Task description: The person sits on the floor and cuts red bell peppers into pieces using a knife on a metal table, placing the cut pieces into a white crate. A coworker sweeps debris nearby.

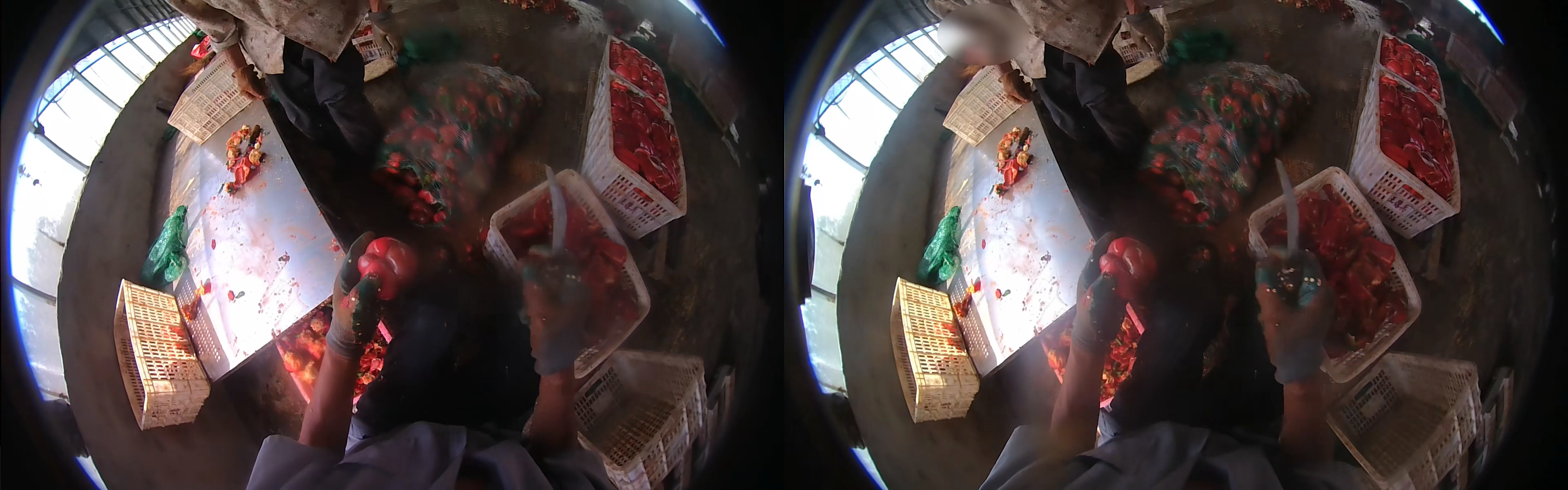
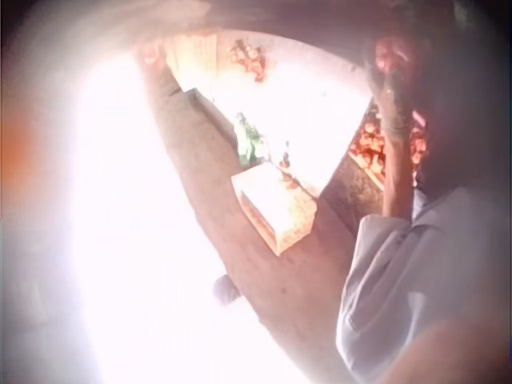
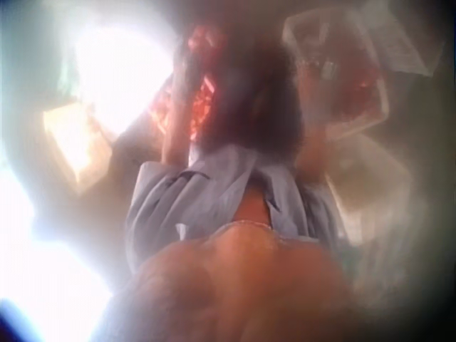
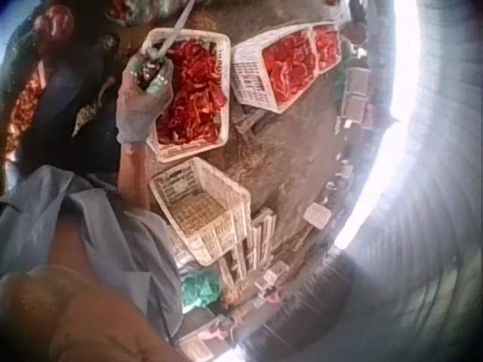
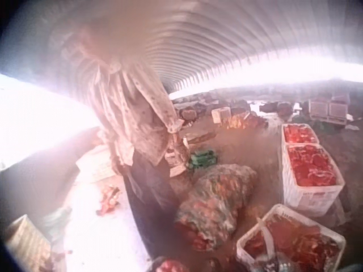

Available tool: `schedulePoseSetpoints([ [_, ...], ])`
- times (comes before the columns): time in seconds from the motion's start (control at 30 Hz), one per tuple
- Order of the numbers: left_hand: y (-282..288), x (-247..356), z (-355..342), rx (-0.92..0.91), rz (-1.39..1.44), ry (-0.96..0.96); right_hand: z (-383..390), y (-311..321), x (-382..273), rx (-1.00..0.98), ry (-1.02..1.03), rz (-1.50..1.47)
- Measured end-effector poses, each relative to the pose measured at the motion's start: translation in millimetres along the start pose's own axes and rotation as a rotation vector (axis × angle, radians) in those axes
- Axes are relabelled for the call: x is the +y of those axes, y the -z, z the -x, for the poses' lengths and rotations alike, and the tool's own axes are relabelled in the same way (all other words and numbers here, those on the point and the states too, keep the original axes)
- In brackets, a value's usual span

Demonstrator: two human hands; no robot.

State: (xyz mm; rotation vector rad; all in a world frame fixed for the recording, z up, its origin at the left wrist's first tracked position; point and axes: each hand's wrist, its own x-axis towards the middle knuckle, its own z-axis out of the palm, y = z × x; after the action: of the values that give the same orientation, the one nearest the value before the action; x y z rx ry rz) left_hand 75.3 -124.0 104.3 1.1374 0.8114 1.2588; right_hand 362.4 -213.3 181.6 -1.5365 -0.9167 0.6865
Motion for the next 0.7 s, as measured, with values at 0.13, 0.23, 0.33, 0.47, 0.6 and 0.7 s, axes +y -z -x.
schedulePoseSetpoints([
  [0.13, 18.0, 13.1, 28.2, -0.044, 0.016, 0.001, 16.1, -83.5, -5.8, -0.380, 0.060, -0.079],
  [0.23, 18.5, 24.5, 43.6, 0.016, -0.035, 0.011, 34.7, -125.9, -1.5, -0.490, 0.202, 0.084],
  [0.33, 42.0, 29.9, 62.9, 0.159, -0.124, 0.059, 48.2, -159.1, 0.3, -0.526, 0.163, 0.027],
  [0.47, 70.6, 24.8, 71.3, 0.278, -0.144, 0.022, 65.6, -199.8, 8.5, -0.503, 0.153, -0.024],
  [0.6, 87.2, 32.4, 63.7, 0.451, -0.568, -0.043, 80.5, -236.6, 11.7, -0.519, 0.110, -0.074],
  [0.7, 103.5, 40.1, 50.7, 0.475, -0.394, -0.013, 86.4, -267.0, 26.0, -0.537, 0.129, -0.072],
])
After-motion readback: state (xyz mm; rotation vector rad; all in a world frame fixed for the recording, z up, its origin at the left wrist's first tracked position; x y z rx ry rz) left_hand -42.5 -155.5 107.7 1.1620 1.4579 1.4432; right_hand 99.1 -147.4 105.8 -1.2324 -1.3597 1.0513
